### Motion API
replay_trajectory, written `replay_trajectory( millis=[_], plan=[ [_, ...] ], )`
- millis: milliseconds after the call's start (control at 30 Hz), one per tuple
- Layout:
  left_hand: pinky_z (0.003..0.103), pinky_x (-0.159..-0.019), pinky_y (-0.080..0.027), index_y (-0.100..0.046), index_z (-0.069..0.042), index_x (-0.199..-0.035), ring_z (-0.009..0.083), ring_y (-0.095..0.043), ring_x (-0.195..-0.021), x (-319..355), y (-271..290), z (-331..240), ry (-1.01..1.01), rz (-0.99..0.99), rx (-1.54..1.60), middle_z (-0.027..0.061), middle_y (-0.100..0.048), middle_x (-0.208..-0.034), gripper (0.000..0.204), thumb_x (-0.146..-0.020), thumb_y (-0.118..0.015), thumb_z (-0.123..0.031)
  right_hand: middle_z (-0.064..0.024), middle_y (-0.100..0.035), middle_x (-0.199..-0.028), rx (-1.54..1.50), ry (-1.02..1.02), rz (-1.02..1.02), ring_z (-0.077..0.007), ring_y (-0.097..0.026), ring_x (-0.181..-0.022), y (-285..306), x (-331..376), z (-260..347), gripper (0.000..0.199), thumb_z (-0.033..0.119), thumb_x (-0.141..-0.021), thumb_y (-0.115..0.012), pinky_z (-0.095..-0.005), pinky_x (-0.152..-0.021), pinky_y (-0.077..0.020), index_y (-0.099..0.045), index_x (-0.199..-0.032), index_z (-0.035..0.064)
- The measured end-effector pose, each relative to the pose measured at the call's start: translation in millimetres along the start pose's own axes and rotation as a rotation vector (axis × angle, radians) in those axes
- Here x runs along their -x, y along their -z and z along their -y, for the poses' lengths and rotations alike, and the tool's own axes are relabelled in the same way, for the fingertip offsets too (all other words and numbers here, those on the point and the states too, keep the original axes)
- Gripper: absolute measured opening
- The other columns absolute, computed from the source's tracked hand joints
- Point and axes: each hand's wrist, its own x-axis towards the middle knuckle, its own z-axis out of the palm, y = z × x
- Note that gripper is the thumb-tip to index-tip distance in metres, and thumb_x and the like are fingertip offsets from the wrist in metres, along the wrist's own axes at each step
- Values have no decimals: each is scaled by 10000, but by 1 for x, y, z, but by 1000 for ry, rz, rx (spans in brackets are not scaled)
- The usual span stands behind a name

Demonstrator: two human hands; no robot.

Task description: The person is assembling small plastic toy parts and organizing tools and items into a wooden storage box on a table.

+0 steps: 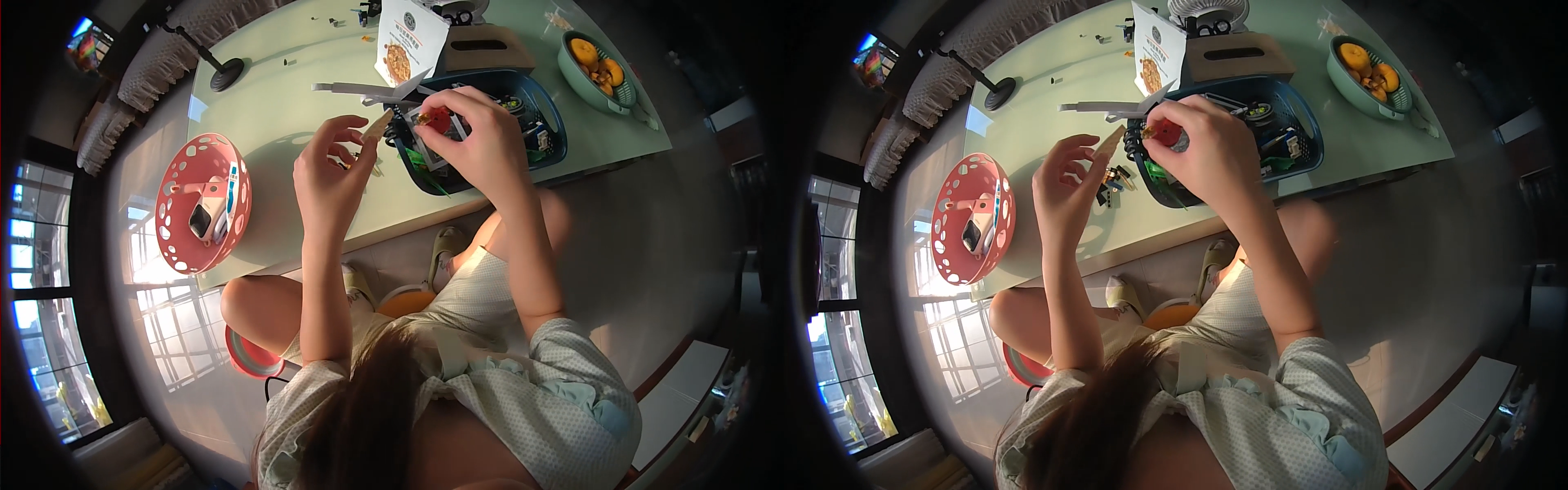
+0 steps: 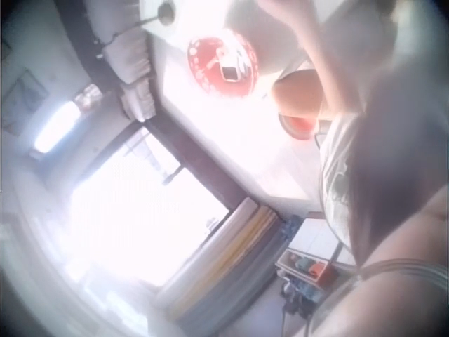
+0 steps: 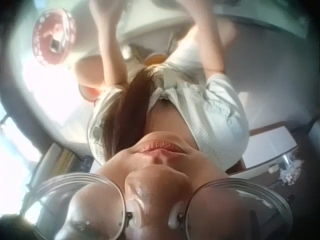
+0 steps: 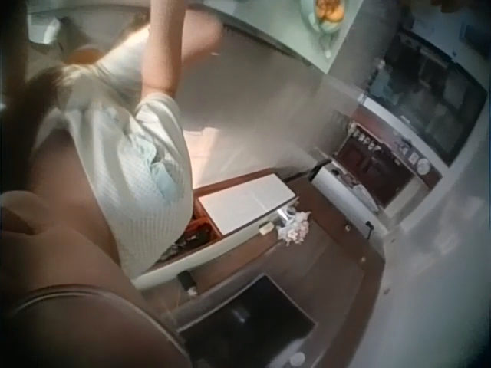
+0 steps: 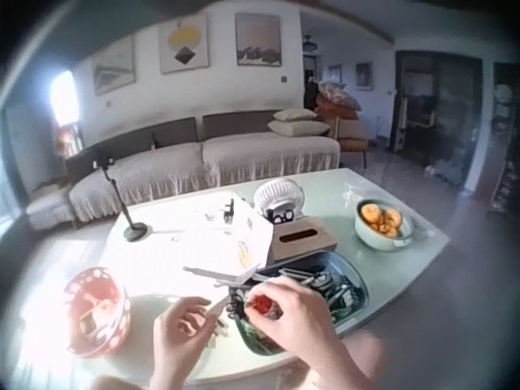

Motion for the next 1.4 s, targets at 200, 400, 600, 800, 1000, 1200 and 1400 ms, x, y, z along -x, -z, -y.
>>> replay_trajectory(
  millis=[200,400,600,800,1000,1200,1400],
  plan=[
    [300,-587,-480,-682,-135,-924,155,-574,-614,-18,-58,-17,-192,109,-195,-22,-676,-777,153,-781,-686,-187,-28,-625,-819,150,-190,-46,-191,-645,-727,43,12,-40,148,149,-777,-728,-305,-643,-495,-654,-900,113],
    [331,-610,-501,-670,-115,-883,216,-615,-652,-54,-100,-29,-310,155,-248,-8,-686,-792,120,-789,-672,-189,-27,-622,-820,174,-211,-77,-202,-639,-754,49,6,-62,154,139,-770,-724,-317,-669,-494,-654,-903,105],
    [356,-723,-514,-694,-116,-872,249,-629,-853,-73,-119,-32,-329,278,-420,32,-689,-855,124,-773,-679,-190,-32,-650,-909,132,-221,-54,-237,-646,-804,42,-12,-81,193,146,-748,-742,-346,-708,-509,-666,-920,99],
    [348,-856,-488,-717,-127,-937,255,-598,-956,-65,-106,-24,-425,176,-362,19,-674,-1022,178,-762,-709,-161,-13,-641,-991,191,-133,-83,-233,-639,-849,38,-10,-81,239,140,-740,-747,-352,-727,-511,-685,-970,124],
    [346,-755,-500,-701,-109,-895,241,-616,-872,-46,-70,-19,-352,101,-302,22,-669,-913,119,-782,-699,-144,-25,-653,-958,135,-87,-147,-242,-642,-855,33,-1,-60,161,124,-792,-704,-342,-725,-510,-686,-951,107],
    [305,-693,-487,-697,-127,-885,176,-602,-749,-18,-19,-2,-169,9,-295,4,-666,-854,89,-798,-678,-128,-28,-660,-967,61,-27,-126,-246,-641,-881,12,8,-22,124,137,-816,-683,-338,-749,-511,-689,-935,102],
    [301,-694,-490,-701,-141,-894,164,-600,-738,7,26,52,-23,-105,-378,-3,-670,-858,88,-828,-651,-170,-20,-655,-917,-34,76,-21,-229,-641,-854,-27,18,15,97,131,-805,-696,-336,-721,-515,-680,-899,112]
  ],
)
